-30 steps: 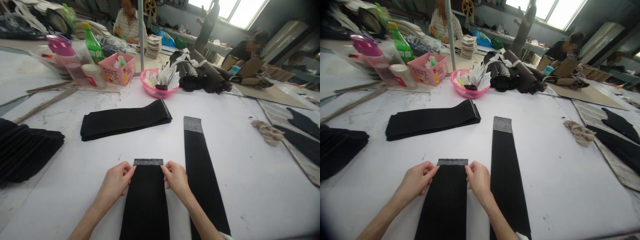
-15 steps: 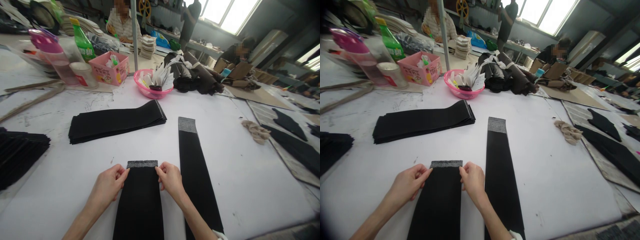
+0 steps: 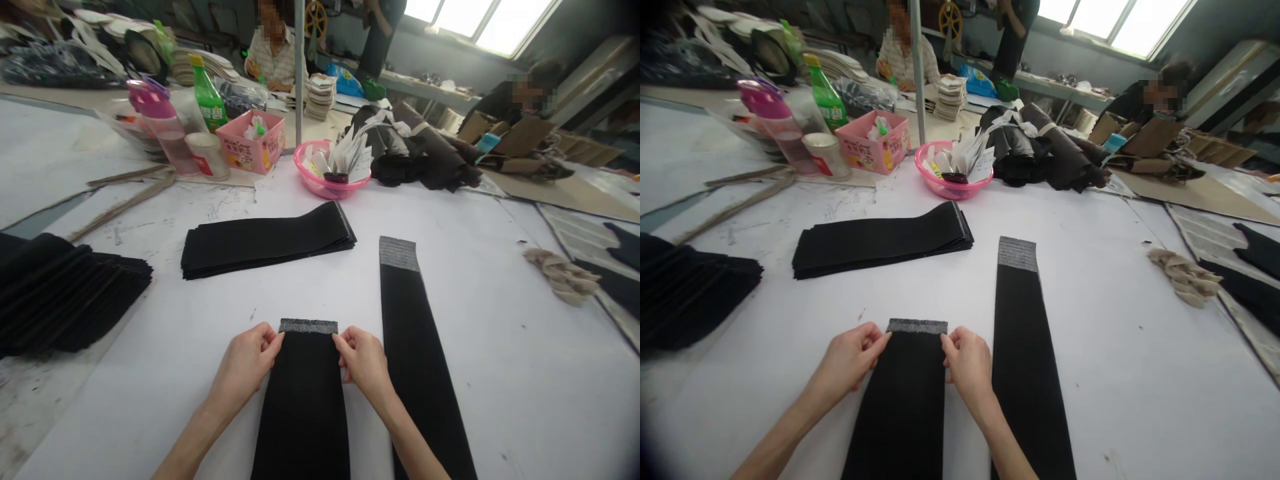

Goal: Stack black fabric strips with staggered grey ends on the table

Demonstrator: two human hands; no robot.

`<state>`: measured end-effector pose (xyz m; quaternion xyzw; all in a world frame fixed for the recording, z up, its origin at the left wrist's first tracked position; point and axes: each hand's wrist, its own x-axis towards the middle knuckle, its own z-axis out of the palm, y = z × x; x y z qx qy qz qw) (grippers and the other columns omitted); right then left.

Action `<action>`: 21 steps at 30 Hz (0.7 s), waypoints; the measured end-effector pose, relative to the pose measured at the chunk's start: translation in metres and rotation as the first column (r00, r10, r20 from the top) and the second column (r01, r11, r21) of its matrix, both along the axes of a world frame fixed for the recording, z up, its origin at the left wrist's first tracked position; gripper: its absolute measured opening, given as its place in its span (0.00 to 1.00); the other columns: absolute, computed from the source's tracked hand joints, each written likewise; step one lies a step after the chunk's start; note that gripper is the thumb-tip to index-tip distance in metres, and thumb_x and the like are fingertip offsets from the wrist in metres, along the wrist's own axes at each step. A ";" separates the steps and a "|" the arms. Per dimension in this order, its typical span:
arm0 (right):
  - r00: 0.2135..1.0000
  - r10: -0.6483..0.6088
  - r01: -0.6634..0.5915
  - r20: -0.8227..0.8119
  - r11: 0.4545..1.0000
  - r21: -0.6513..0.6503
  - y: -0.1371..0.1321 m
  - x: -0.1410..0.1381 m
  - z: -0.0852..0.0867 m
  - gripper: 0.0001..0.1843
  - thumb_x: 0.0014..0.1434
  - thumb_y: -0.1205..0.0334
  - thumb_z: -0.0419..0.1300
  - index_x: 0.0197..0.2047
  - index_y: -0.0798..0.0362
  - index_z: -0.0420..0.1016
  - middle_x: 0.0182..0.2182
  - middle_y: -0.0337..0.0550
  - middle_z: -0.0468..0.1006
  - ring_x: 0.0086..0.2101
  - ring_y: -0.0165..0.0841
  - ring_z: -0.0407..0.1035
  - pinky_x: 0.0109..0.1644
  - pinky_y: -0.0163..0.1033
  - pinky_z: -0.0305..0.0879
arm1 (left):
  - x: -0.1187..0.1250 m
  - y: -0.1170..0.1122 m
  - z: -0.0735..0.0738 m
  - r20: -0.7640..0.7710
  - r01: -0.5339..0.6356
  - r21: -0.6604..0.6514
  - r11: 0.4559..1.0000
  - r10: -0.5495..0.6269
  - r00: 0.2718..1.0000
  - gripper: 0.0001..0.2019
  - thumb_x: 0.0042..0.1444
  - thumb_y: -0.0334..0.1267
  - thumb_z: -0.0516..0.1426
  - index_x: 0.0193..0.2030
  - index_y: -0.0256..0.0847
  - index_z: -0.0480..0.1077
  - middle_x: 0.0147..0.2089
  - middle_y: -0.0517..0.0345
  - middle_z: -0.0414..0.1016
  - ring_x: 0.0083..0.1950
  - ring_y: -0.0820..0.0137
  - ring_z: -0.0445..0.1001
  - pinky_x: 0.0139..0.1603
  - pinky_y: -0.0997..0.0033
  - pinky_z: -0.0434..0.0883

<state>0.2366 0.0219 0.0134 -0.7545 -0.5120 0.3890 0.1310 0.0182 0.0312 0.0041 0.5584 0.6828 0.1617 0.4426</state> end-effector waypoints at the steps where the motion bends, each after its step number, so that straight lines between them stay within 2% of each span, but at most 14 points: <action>1: 1.000 0.002 -0.002 0.005 1.000 0.004 0.000 0.000 0.000 0.15 0.63 0.55 0.53 0.26 0.51 0.67 0.16 0.28 0.74 0.12 0.23 0.67 0.21 0.27 0.58 | 0.000 0.000 0.000 0.001 -0.004 -0.001 1.000 0.004 1.000 0.18 0.58 0.53 0.49 0.26 0.42 0.62 0.17 0.68 0.67 0.11 0.76 0.62 0.11 0.79 0.55; 21: 1.000 0.004 -0.004 0.028 1.000 -0.008 0.000 -0.001 0.005 0.15 0.63 0.56 0.54 0.27 0.51 0.68 0.16 0.28 0.74 0.13 0.23 0.67 0.23 0.28 0.58 | -0.001 -0.001 -0.001 -0.010 0.017 0.001 1.000 -0.017 1.000 0.18 0.59 0.53 0.48 0.25 0.42 0.61 0.17 0.68 0.67 0.11 0.76 0.63 0.12 0.78 0.56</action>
